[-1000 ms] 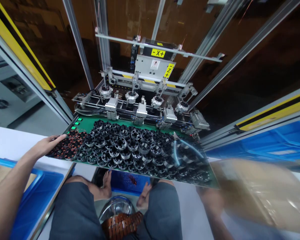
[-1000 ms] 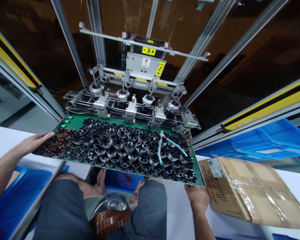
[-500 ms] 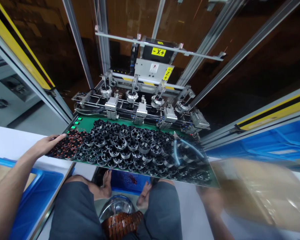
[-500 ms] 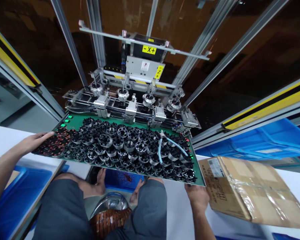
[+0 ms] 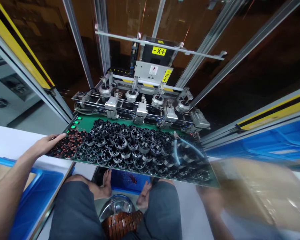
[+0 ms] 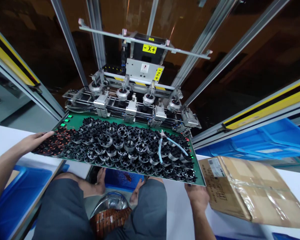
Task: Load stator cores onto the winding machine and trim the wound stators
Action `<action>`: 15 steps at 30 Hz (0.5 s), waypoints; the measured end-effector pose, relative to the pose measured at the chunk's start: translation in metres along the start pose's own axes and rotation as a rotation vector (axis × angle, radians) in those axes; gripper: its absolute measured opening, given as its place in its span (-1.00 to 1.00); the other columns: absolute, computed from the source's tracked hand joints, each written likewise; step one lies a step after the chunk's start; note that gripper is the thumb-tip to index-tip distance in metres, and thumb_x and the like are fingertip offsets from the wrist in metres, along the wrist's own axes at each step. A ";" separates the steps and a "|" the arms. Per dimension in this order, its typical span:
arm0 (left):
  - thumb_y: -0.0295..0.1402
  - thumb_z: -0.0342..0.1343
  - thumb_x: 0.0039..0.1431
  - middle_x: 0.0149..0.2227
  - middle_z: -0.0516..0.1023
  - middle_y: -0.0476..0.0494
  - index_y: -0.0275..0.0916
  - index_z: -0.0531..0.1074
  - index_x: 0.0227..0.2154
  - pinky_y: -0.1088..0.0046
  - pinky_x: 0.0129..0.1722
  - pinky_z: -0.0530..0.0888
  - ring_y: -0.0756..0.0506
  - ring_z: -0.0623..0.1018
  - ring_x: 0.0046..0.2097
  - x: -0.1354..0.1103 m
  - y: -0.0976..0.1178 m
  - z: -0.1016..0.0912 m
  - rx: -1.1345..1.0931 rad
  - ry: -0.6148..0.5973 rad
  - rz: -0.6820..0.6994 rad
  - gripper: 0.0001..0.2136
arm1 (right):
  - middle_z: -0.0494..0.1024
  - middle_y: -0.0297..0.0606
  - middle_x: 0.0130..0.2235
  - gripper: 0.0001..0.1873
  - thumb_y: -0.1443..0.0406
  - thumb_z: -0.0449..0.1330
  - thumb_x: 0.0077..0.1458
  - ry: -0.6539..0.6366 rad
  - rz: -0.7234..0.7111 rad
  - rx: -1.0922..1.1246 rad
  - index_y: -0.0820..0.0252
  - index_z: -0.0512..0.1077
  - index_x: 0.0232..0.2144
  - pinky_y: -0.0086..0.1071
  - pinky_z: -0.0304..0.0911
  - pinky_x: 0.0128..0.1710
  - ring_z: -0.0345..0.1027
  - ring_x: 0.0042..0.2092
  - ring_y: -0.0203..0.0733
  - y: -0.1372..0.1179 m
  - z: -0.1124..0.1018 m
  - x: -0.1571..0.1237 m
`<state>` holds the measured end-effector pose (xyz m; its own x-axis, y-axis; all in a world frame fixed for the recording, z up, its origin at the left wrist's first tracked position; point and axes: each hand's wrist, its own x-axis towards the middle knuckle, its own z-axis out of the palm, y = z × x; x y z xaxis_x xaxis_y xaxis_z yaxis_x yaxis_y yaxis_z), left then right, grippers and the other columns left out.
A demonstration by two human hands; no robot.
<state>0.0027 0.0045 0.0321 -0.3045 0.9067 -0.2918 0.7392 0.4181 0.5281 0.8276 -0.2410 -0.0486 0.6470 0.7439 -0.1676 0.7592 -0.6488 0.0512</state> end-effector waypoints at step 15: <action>0.53 -0.04 0.13 0.11 0.75 -0.39 -0.15 0.70 0.14 -0.04 0.29 0.53 -0.50 0.70 0.19 0.008 -0.014 0.001 0.042 -0.035 0.046 -0.08 | 0.71 0.11 -0.23 -0.46 0.03 0.08 0.41 0.033 -0.035 -0.024 0.32 0.71 -0.06 -0.23 0.43 -0.18 0.63 -0.13 0.13 -0.004 -0.003 -0.004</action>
<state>-0.0092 0.0059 0.0217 -0.2488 0.9223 -0.2959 0.7769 0.3725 0.5076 0.8225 -0.2408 -0.0448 0.6215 0.7713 -0.1375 0.7828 -0.6183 0.0697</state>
